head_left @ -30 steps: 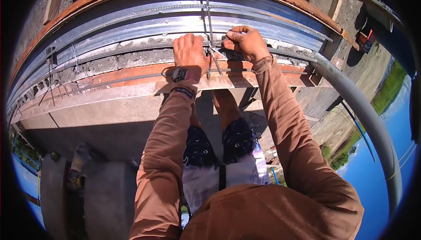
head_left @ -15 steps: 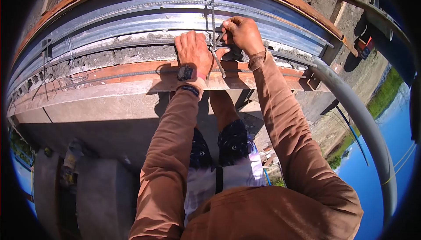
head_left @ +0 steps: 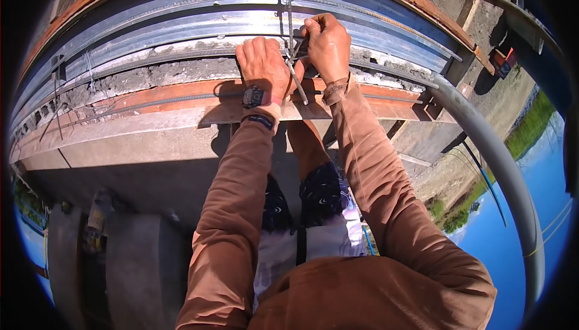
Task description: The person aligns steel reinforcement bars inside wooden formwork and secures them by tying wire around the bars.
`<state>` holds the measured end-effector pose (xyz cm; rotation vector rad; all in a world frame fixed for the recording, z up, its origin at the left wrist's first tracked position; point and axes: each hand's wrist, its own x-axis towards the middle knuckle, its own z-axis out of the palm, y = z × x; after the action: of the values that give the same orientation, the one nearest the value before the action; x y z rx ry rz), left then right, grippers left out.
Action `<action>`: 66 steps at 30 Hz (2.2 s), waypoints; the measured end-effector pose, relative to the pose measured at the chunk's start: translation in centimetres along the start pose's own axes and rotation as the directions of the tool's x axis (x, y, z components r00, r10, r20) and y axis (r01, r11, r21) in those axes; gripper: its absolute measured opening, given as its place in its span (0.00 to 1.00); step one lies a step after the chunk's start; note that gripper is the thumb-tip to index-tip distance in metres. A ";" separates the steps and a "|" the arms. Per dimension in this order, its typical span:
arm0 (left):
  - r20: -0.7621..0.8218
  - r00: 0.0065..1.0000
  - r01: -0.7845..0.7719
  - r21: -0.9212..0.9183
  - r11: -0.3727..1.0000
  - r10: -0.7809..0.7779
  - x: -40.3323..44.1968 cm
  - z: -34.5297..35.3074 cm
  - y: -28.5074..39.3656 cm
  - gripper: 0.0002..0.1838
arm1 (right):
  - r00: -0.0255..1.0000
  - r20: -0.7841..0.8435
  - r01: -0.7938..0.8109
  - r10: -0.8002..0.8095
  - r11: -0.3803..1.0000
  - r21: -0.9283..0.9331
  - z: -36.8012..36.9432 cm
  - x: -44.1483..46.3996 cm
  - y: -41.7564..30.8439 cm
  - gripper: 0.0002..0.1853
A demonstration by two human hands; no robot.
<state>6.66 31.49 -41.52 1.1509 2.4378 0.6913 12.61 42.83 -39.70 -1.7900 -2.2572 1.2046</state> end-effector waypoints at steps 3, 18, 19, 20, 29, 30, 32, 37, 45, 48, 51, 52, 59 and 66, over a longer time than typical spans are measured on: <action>-0.036 0.999 -0.033 0.022 0.999 0.034 0.0 0.0 0.0 0.22 | 0.991 0.026 0.133 -0.133 0.991 0.019 -0.7 -0.2 0.2 0.08; -0.093 0.995 -0.021 0.017 1.000 0.023 -0.4 1.4 -0.7 0.22 | 0.992 -0.031 0.118 -0.120 0.992 -0.049 0.0 -0.3 -0.9 0.13; -0.086 0.996 -0.020 0.035 0.999 0.023 -0.3 1.4 -0.8 0.21 | 0.980 -0.020 0.196 -0.198 0.978 -0.076 0.1 -0.2 -1.0 0.13; -0.089 0.996 -0.022 0.034 0.999 0.025 -0.2 1.5 -0.8 0.21 | 0.985 -0.007 0.173 -0.174 0.984 -0.036 0.1 -0.2 -1.0 0.14; -0.124 0.992 0.014 0.108 0.994 -0.001 -0.6 2.7 -0.9 0.21 | 0.788 0.204 0.609 -0.581 0.784 -0.118 1.2 1.1 -0.8 0.12; -0.108 0.993 0.058 0.123 0.991 -0.044 -0.7 2.8 -1.1 0.22 | 0.753 0.249 0.650 -0.609 0.748 -0.135 1.7 0.9 -1.3 0.11; -0.144 0.989 0.051 0.042 0.998 -0.045 -0.9 2.9 -1.1 0.24 | 0.727 0.346 0.672 -0.593 0.719 -0.180 1.6 0.7 -2.2 0.08; -0.165 0.986 0.015 0.060 0.998 -0.005 -1.1 2.9 -0.5 0.24 | 0.674 0.307 0.733 -0.672 0.660 -0.164 0.9 -1.5 -3.5 0.10; -0.293 0.951 -0.160 -0.199 0.967 0.097 -1.0 1.0 -2.5 0.24 | 0.633 0.626 0.613 -0.457 0.789 -0.044 -0.9 0.1 -4.9 0.11; 0.168 0.969 -0.160 -0.139 0.977 0.182 0.4 -3.1 -2.8 0.20 | 0.379 0.885 0.694 -0.269 0.715 -0.080 -1.6 1.6 -6.9 0.16; 0.258 0.926 -0.222 -0.216 0.951 0.275 0.8 -3.1 -5.1 0.17 | 0.426 0.862 0.672 -0.274 0.733 -0.099 -1.2 1.5 -6.1 0.10; 0.261 0.933 -0.182 -0.247 0.952 0.247 0.9 -3.1 -5.3 0.16 | 0.430 0.860 0.671 -0.276 0.735 -0.099 -0.9 1.7 -5.3 0.10; 0.193 0.963 -0.084 -0.447 0.891 0.188 0.9 -3.1 -5.6 0.15 | 0.476 0.692 0.630 -0.543 0.760 0.162 -0.4 1.8 -1.6 0.22; 0.231 0.973 0.131 -0.532 0.837 -0.006 1.2 -4.0 -4.5 0.07 | 0.582 0.727 0.447 -0.364 0.890 0.088 -2.2 0.9 -2.6 0.15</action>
<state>1.07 28.85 -40.92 0.8461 1.8971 1.0826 11.12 44.68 -37.08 -0.7041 -2.9276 1.9455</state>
